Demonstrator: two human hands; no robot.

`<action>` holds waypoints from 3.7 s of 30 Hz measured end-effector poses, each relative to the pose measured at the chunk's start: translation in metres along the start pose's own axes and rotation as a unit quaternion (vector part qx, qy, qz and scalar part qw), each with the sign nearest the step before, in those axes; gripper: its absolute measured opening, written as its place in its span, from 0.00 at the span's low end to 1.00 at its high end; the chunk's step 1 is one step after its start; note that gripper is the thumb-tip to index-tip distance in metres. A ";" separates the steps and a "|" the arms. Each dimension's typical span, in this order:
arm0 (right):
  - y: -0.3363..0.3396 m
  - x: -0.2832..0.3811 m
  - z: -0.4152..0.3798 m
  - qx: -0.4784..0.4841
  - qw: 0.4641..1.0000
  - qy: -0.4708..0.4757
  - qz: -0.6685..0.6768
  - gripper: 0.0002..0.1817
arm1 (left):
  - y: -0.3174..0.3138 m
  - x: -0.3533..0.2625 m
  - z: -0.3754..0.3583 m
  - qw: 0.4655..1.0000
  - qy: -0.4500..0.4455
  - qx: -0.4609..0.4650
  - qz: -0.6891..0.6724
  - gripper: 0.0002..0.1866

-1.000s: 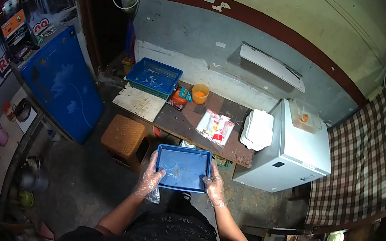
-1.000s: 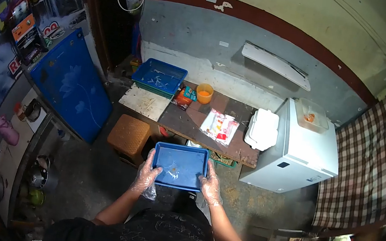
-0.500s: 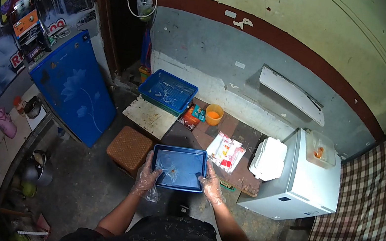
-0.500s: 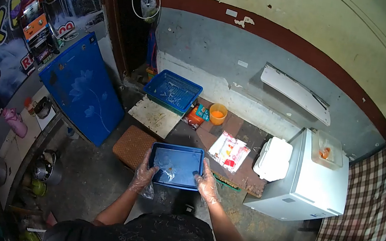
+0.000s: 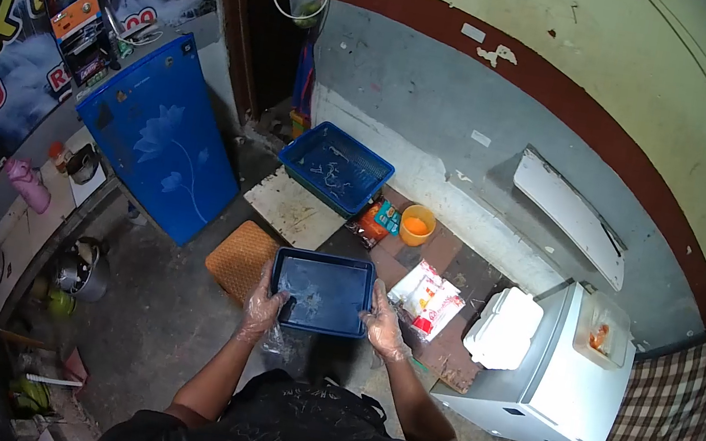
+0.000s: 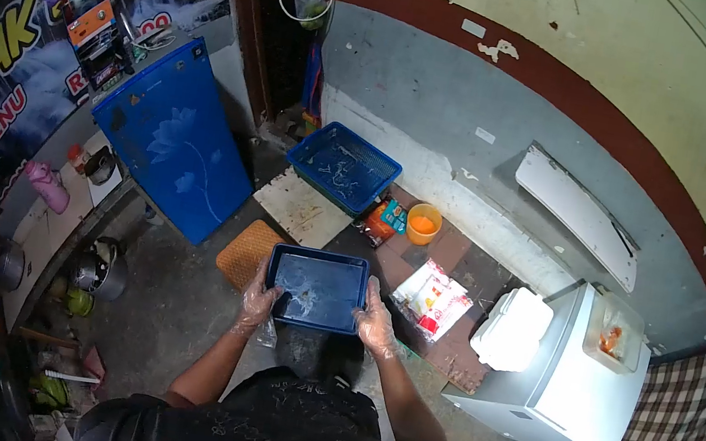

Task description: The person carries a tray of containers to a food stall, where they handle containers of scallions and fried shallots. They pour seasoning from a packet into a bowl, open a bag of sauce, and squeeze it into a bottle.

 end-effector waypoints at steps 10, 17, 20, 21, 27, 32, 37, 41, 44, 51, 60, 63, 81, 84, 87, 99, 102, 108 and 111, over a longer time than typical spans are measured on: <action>-0.016 -0.003 0.064 -0.002 0.999 -0.034 0.025 0.43 | 0.007 0.038 0.050 0.993 0.035 -0.001 -0.110 0.40; -0.011 -0.018 0.133 -0.080 0.994 -0.044 -0.064 0.42 | 0.016 0.071 0.137 0.991 0.002 0.005 -0.130 0.39; -0.021 0.007 0.159 -0.093 0.985 -0.049 -0.139 0.41 | 0.024 0.092 0.176 0.994 -0.014 0.001 -0.107 0.39; -0.028 0.018 0.165 -0.096 0.984 -0.051 -0.138 0.41 | 0.029 0.092 0.189 0.996 -0.024 0.000 -0.084 0.39; -0.034 0.046 0.210 -0.173 0.945 -0.095 -0.262 0.42 | 0.040 0.087 0.264 0.999 -0.020 0.032 -0.032 0.38; -0.019 0.032 0.256 -0.235 0.923 -0.030 -0.303 0.41 | 0.033 0.056 0.311 0.994 0.036 0.103 0.032 0.38; -0.002 0.015 0.307 -0.235 0.934 -0.085 -0.254 0.42 | 0.001 0.108 0.368 0.991 -0.023 0.094 0.089 0.39; 0.008 -0.001 0.338 -0.250 0.933 -0.108 -0.237 0.42 | -0.030 0.147 0.403 0.994 -0.005 0.110 -0.015 0.44; 0.016 -0.024 0.365 -0.248 0.928 -0.111 -0.256 0.43 | -0.049 0.179 0.436 0.993 -0.028 0.118 0.002 0.44; 0.038 -0.100 0.428 -0.260 0.915 -0.138 -0.277 0.45 | -0.063 0.178 0.485 0.976 -0.045 0.126 0.170 0.45; 0.047 -0.118 0.472 -0.263 0.919 -0.159 -0.247 0.41 | -0.094 0.232 0.526 0.951 -0.014 0.184 0.250 0.44; 0.052 -0.134 0.479 -0.266 0.916 -0.180 -0.242 0.40 | -0.104 0.240 0.532 0.951 -0.005 0.193 0.243 0.45; 0.039 -0.189 0.494 -0.180 0.911 -0.243 -0.282 0.48 | -0.119 0.257 0.537 0.951 0.027 0.245 0.187 0.45; 0.038 -0.184 0.494 -0.185 0.904 -0.224 -0.313 0.47 | -0.122 0.252 0.535 0.939 0.037 0.260 0.223 0.43; 0.038 -0.182 0.497 -0.180 0.910 -0.201 -0.315 0.48 | -0.123 0.244 0.530 0.929 0.025 0.273 0.250 0.42; 0.049 -0.151 0.456 -0.205 0.952 -0.120 -0.196 0.36 | -0.155 0.218 0.493 0.959 -0.062 0.266 0.072 0.28; 0.063 -0.137 0.438 -0.234 0.953 -0.101 -0.165 0.32 | -0.170 0.209 0.482 0.965 -0.078 0.250 0.011 0.24; 0.106 -0.139 0.402 -0.251 0.963 -0.093 -0.039 0.27 | -0.204 0.167 0.452 0.962 -0.125 0.242 -0.028 0.20; 0.125 -0.122 0.372 -0.301 0.941 -0.096 -0.121 0.23 | -0.225 0.139 0.430 0.951 -0.180 0.238 -0.080 0.18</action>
Point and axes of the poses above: each hand's wrist, its own z-axis towards the middle knuckle, its own y-axis out of the back of the hand, x = y × z, the point moved 10 cm from there along z, towards the middle knuckle, and after that the axes turned 2 degrees about -y, right-handed, at the moved point
